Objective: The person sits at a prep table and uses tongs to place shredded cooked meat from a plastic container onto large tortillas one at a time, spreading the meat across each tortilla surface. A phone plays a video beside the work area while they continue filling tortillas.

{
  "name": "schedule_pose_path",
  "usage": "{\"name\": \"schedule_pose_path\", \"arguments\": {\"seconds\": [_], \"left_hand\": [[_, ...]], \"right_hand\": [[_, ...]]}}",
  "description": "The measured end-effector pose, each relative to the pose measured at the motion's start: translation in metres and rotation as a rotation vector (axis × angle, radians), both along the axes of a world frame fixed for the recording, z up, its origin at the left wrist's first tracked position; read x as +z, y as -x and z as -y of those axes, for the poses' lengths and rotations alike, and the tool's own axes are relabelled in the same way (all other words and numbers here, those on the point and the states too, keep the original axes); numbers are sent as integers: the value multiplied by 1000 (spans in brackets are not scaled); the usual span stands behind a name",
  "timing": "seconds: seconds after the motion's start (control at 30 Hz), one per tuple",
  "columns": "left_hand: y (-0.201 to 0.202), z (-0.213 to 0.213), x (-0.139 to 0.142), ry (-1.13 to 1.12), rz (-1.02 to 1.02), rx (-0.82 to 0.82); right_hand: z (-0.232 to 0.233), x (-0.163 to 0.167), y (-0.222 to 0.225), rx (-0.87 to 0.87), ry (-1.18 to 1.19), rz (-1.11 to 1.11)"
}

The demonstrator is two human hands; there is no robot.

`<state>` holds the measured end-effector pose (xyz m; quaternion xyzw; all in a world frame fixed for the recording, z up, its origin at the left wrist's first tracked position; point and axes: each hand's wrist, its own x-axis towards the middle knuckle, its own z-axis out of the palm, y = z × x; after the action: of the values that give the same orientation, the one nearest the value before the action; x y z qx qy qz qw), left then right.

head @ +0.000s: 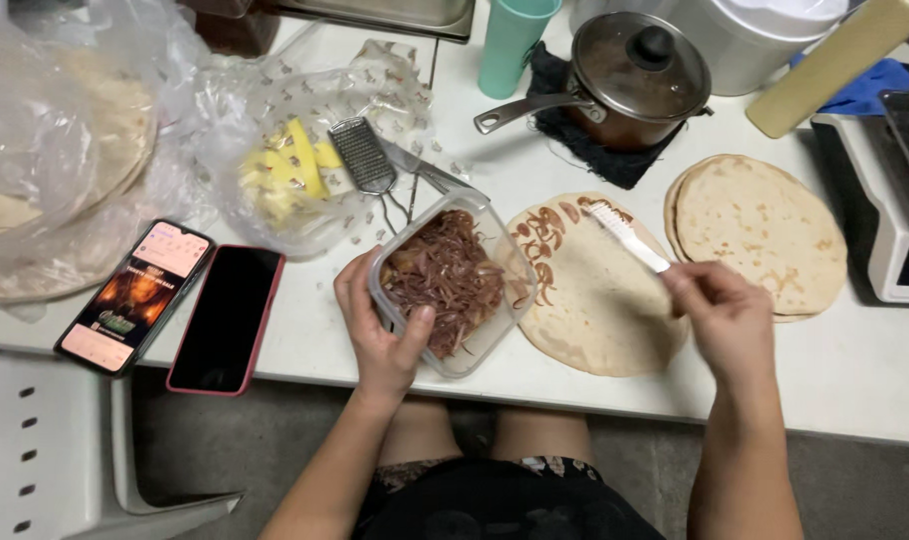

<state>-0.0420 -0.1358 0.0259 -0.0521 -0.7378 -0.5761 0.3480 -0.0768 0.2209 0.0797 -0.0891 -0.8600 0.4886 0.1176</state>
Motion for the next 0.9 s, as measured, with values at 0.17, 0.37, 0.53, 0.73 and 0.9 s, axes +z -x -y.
{"name": "schedule_pose_path", "arguments": {"seconds": [0.17, 0.37, 0.53, 0.73, 0.9], "left_hand": [[1, -2, 3, -20, -32, -24], [0, -1, 6, 10, -32, -19], [0, -1, 5, -16, -30, -40], [1, -2, 5, 2, -35, -20], [-1, -1, 5, -3, 10, -8]], "right_hand": [[66, 18, -18, 301, -275, -75], [112, 39, -22, 268, -639, -248], [107, 40, -21, 263, -734, -242], [65, 31, -22, 217, -228, -109], [2, 22, -15, 34, 38, -77]]}}
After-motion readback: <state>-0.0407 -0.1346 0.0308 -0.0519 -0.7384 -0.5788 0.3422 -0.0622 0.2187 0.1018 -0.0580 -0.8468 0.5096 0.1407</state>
